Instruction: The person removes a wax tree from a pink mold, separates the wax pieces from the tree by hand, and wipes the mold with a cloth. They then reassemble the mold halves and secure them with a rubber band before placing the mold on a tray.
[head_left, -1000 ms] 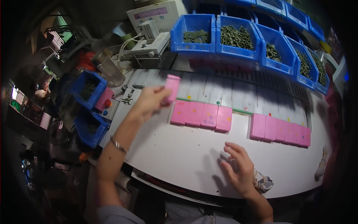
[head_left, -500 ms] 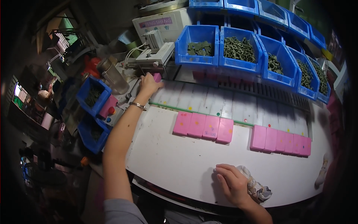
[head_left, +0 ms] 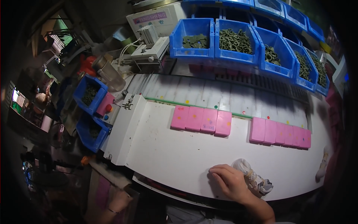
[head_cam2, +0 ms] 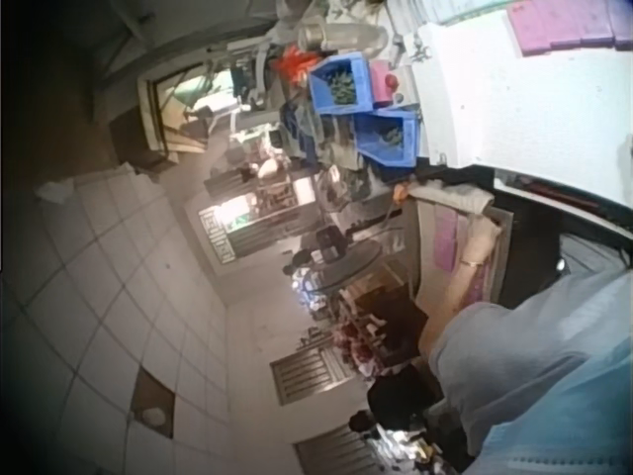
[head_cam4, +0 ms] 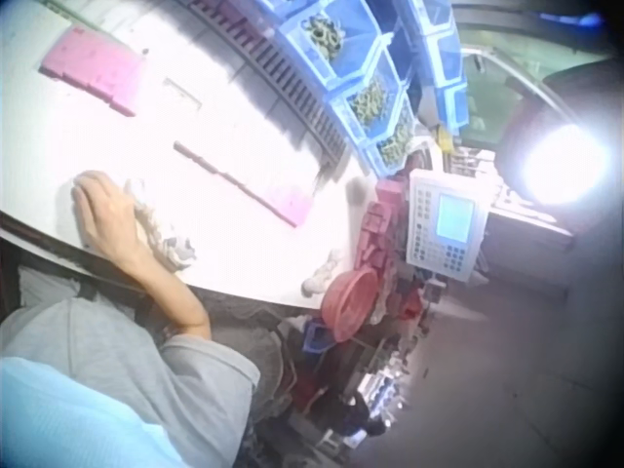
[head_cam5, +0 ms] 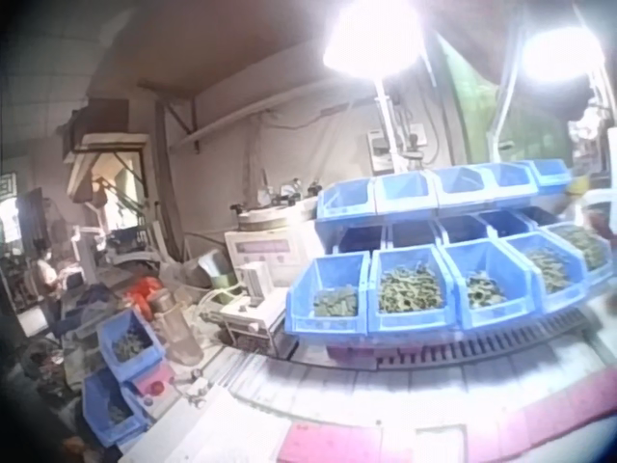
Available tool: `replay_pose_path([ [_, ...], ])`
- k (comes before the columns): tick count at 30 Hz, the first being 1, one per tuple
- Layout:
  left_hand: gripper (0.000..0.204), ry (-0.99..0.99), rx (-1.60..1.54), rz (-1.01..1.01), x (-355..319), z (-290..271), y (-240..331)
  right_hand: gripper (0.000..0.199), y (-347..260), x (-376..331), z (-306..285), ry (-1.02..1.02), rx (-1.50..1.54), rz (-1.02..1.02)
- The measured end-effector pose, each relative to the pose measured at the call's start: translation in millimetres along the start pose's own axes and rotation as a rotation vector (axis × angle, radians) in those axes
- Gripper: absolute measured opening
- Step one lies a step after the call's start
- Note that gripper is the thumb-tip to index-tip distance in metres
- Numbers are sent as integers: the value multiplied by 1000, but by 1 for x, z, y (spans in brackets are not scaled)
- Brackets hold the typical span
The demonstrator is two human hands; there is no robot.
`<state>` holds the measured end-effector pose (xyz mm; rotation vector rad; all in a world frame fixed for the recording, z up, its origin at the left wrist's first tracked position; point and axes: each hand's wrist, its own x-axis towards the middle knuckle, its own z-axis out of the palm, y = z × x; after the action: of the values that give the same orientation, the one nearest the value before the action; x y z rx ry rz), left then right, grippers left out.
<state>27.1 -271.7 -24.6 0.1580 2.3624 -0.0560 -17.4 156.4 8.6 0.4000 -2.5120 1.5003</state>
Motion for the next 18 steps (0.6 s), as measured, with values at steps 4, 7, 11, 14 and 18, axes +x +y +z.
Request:
replay_pose_path([
  [4, 48, 671, 108, 35, 7, 42, -30, 12, 3, 3, 5, -8, 12, 19],
  [7, 68, 619, -157, 45, 5, 38, -31, 12, 5, 4, 8, -36, 11, 43],
  [11, 79, 646, 100, -213, 23, 196, -158, 12, 2, 5, 3, -60, 42, 54],
  [14, 83, 201, 140, -326, 2, 211, -181, 12, 4, 1, 3, -48, 25, 46],
  [18, 90, -67, 40, -345, -27, 74, -86, 12, 8, 3, 4, -59, 5, 45],
])
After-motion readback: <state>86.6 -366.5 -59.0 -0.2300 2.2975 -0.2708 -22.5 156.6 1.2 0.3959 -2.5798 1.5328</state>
